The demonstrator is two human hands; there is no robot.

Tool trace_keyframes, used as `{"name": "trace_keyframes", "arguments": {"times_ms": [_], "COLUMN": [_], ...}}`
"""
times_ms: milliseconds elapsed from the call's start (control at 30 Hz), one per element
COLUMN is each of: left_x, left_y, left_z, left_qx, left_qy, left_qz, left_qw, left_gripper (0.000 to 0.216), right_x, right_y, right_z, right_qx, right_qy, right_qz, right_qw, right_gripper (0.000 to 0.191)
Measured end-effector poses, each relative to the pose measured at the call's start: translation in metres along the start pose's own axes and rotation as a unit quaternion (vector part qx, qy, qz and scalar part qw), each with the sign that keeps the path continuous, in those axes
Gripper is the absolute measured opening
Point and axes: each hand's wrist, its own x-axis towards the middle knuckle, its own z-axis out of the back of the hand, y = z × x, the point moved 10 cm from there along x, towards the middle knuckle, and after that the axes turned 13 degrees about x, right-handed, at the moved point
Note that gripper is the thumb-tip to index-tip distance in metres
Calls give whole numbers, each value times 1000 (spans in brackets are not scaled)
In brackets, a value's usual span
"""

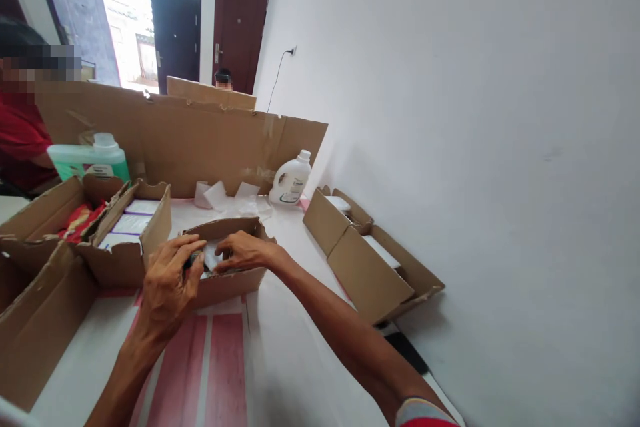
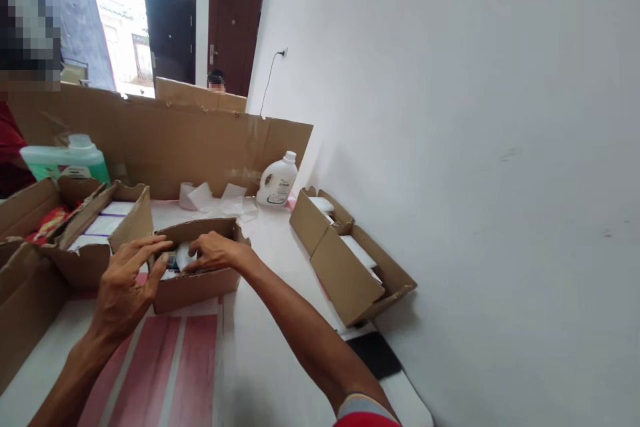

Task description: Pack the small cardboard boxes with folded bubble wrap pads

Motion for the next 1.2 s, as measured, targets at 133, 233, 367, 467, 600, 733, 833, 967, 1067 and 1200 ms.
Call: {"name": "trace_keyframes", "arguments": {"times_ms": [133, 233, 367, 467, 600, 733, 833, 967, 1067, 1200], "left_x": [-9, -32, -86, -119, -129, -122, -108, -99, -107, -104], "left_y": [13, 32, 61, 74, 74, 76, 76, 49, 17, 16], "left_z": [9, 3, -34, -70, -88, -61, -33, -53, -92, -97], "left_qx": [-21, -45, -95, -124, -141, -119, -68, -105, -192, -192], "left_qy": [-28, -22, 49, 114, 147, 132, 103, 152, 238, 226], "left_qz": [58, 157, 280, 321, 317, 341, 327, 286, 277, 298], "left_qw": [998, 986, 954, 932, 926, 923, 937, 940, 911, 907], "left_gripper": [28, 43, 58, 61, 57, 60, 61, 63, 60, 62], "right_x": [-3, -23, -100, -171, -170, -142, -139, -189, -237, -244], "right_y": [-5, 9, -9, -62, -73, -37, -12, -9, -16, -10], "right_z": [-4, 24, 76, 56, -33, -64, -45, -21, -14, -18], "right_qx": [126, 148, 245, 303, 391, 418, 406, 366, 305, 273], "right_qy": [45, -17, -262, -432, -411, -437, -443, -478, -513, -516], "right_qz": [-14, 7, -41, -160, -124, -111, -104, -139, -196, -192], "right_qw": [991, 989, 933, 834, 814, 789, 792, 786, 778, 789], "right_gripper": [20, 17, 26, 39, 53, 48, 48, 45, 41, 47]}}
